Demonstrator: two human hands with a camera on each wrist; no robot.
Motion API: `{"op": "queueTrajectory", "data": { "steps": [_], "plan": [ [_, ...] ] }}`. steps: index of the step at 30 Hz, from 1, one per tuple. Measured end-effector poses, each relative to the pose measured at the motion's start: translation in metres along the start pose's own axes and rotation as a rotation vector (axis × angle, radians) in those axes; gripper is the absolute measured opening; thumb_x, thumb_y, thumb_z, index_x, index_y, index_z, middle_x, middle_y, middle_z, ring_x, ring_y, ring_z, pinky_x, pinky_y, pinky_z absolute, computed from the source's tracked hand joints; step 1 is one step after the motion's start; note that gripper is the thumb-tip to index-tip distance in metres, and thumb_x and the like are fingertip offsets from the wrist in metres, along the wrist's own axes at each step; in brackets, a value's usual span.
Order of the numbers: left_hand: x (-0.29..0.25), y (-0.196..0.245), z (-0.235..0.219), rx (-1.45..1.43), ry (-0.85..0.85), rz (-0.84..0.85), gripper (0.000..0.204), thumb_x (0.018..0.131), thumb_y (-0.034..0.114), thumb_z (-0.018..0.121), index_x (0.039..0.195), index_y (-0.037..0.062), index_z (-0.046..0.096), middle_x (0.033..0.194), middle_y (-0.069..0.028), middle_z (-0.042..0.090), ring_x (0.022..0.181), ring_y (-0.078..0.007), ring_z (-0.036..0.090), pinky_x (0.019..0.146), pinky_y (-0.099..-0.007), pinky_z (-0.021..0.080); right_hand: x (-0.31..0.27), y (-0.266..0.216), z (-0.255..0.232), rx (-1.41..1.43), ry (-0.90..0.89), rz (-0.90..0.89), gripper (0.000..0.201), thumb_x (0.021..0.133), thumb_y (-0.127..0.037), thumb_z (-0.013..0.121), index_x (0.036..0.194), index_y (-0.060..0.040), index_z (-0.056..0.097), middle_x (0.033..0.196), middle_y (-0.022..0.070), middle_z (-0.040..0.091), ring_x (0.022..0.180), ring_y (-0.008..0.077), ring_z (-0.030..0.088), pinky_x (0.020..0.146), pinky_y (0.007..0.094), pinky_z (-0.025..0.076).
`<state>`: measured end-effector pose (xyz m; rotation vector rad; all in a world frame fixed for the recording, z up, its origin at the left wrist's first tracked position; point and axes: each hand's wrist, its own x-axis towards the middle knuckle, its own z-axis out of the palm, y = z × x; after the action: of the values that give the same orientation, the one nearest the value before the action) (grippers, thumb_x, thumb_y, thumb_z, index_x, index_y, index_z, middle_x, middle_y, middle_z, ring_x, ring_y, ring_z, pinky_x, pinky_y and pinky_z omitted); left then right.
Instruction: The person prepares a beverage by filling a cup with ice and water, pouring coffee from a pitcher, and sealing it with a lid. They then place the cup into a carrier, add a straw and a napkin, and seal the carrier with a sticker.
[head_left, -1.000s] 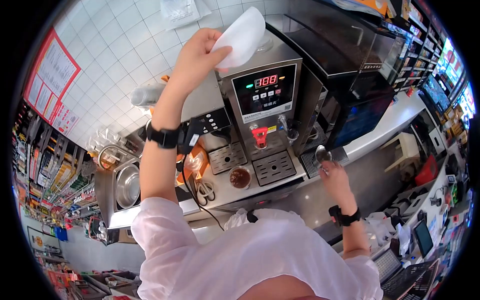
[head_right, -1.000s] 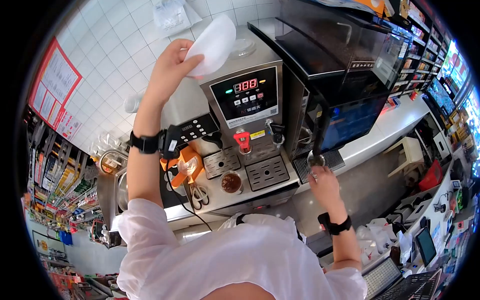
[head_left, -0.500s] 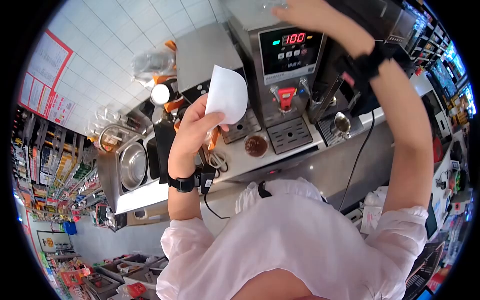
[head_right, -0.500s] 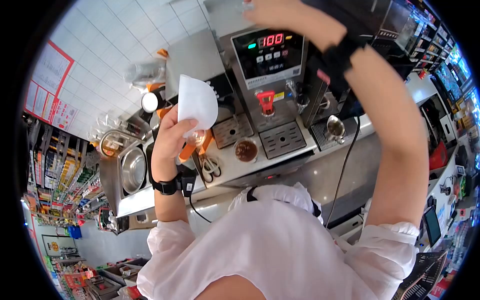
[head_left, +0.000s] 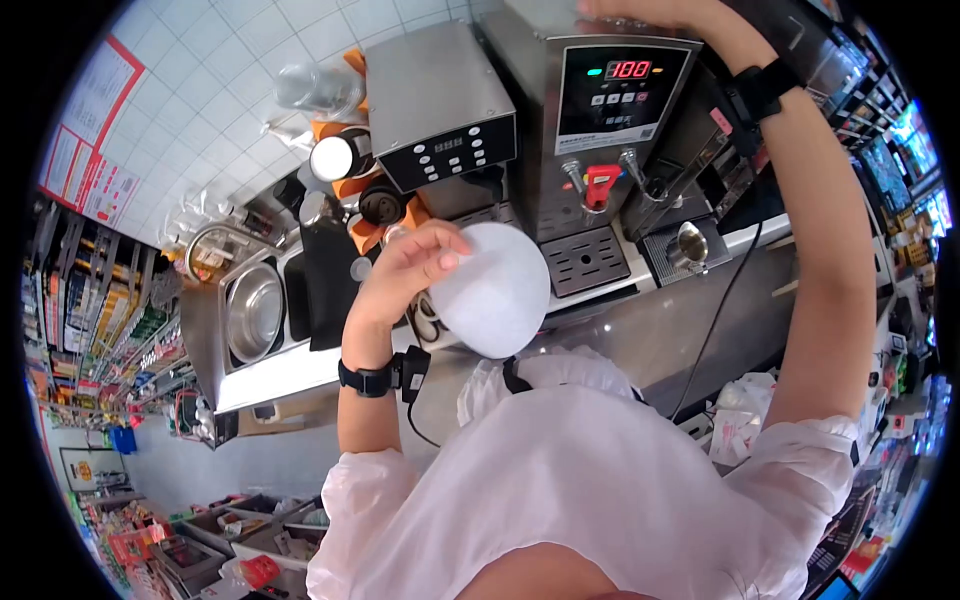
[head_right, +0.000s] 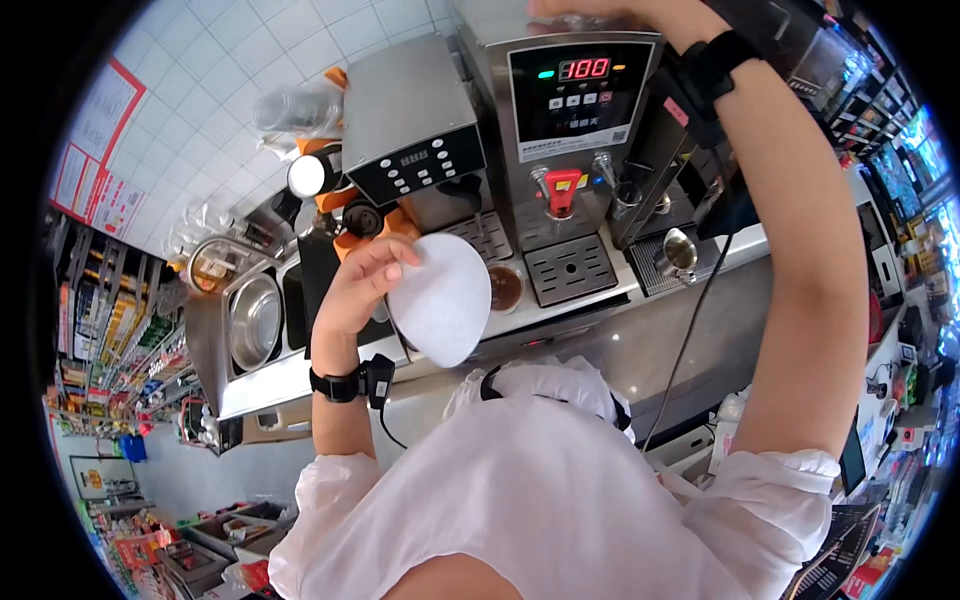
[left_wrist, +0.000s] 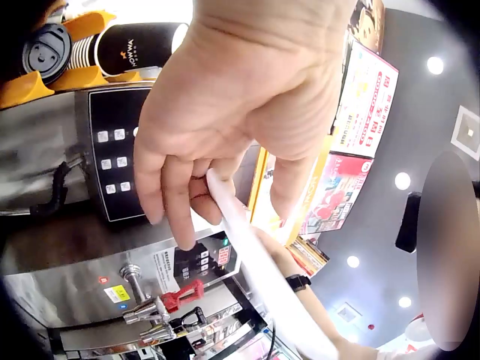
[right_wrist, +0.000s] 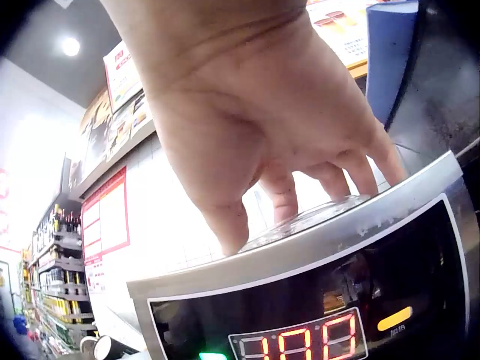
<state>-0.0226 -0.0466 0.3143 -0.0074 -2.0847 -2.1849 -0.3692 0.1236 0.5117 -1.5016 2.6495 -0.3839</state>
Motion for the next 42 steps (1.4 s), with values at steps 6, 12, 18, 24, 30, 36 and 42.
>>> {"op": "queueTrajectory", "data": {
  "steps": [6, 12, 18, 24, 30, 36, 42],
  "plan": [
    [0.015, -0.021, 0.011, 0.053, 0.013, -0.094, 0.015, 0.089, 0.013, 0.070, 0.099, 0.0036, 0.065, 0.097, 0.0031, 0.061, 0.091, -0.0060, 0.055, 0.083, -0.0213, 0.043, -0.019, -0.009, -0.017, -0.136, 0.134, 0.047, 0.053, 0.077, -0.050, 0.068, 0.090, 0.0011, 0.071, 0.089, 0.0159, 0.071, 0.085, 0.0260, 0.066, 0.077, 0.0353, 0.050],
    [0.037, -0.089, 0.009, 0.149, 0.137, -0.204, 0.016, 0.086, 0.006, 0.067, 0.102, 0.0051, 0.067, 0.094, 0.0019, 0.063, 0.085, -0.0051, 0.057, 0.076, -0.0199, 0.046, -0.064, -0.024, -0.011, 0.080, 0.454, -0.064, 0.056, 0.080, -0.040, 0.070, 0.111, 0.0052, 0.060, 0.110, 0.0179, 0.063, 0.100, 0.0270, 0.061, 0.088, 0.0325, 0.049],
    [0.045, -0.187, 0.011, 0.533, 0.416, -0.061, 0.022, 0.080, 0.004, 0.066, 0.102, 0.0039, 0.068, 0.099, -0.0109, 0.067, 0.096, -0.0234, 0.064, 0.085, -0.0311, 0.049, -0.149, -0.055, 0.076, 0.893, 0.066, -0.306, 0.053, 0.089, -0.029, 0.071, 0.127, -0.0050, 0.042, 0.112, 0.0074, 0.056, 0.094, 0.0122, 0.057, 0.085, 0.0270, 0.046],
    [0.045, -0.239, 0.015, 0.553, 0.541, 0.028, 0.021, 0.086, 0.003, 0.064, 0.107, 0.0048, 0.067, 0.099, -0.0048, 0.066, 0.087, -0.0123, 0.059, 0.077, -0.0255, 0.048, -0.176, -0.059, 0.198, 0.791, -0.088, -0.218, 0.055, 0.082, -0.025, 0.076, 0.127, -0.0088, 0.048, 0.124, 0.0050, 0.049, 0.113, 0.0176, 0.049, 0.098, 0.0346, 0.041],
    [0.039, -0.180, 0.038, -0.127, 0.542, -0.174, 0.019, 0.091, 0.004, 0.060, 0.109, 0.0044, 0.065, 0.094, 0.0011, 0.061, 0.081, -0.0040, 0.053, 0.069, -0.0188, 0.043, -0.175, -0.037, 0.274, 1.311, -0.130, 0.068, 0.050, 0.087, -0.023, 0.072, 0.127, -0.0066, 0.047, 0.124, 0.0054, 0.049, 0.112, 0.0147, 0.049, 0.090, 0.0304, 0.044],
    [0.053, -0.246, 0.025, 0.571, 0.681, 0.050, 0.018, 0.087, 0.003, 0.060, 0.105, 0.0027, 0.064, 0.093, -0.0081, 0.066, 0.081, -0.0151, 0.060, 0.072, -0.0279, 0.048, -0.172, -0.027, 0.298, 1.220, -0.077, 0.136, 0.049, 0.086, -0.024, 0.072, 0.125, -0.0062, 0.048, 0.123, 0.0059, 0.050, 0.113, 0.0159, 0.050, 0.088, 0.0305, 0.045],
    [0.047, -0.239, 0.045, 0.538, 0.683, -0.094, 0.023, 0.084, -0.003, 0.056, 0.106, 0.0010, 0.060, 0.102, -0.0152, 0.063, 0.095, -0.0300, 0.062, 0.083, -0.0333, 0.049, -0.169, -0.023, 0.323, 0.910, -0.011, 0.239, 0.052, 0.083, -0.027, 0.075, 0.124, -0.0078, 0.049, 0.125, 0.0050, 0.051, 0.116, 0.0188, 0.050, 0.093, 0.0339, 0.043]
  ]
}}
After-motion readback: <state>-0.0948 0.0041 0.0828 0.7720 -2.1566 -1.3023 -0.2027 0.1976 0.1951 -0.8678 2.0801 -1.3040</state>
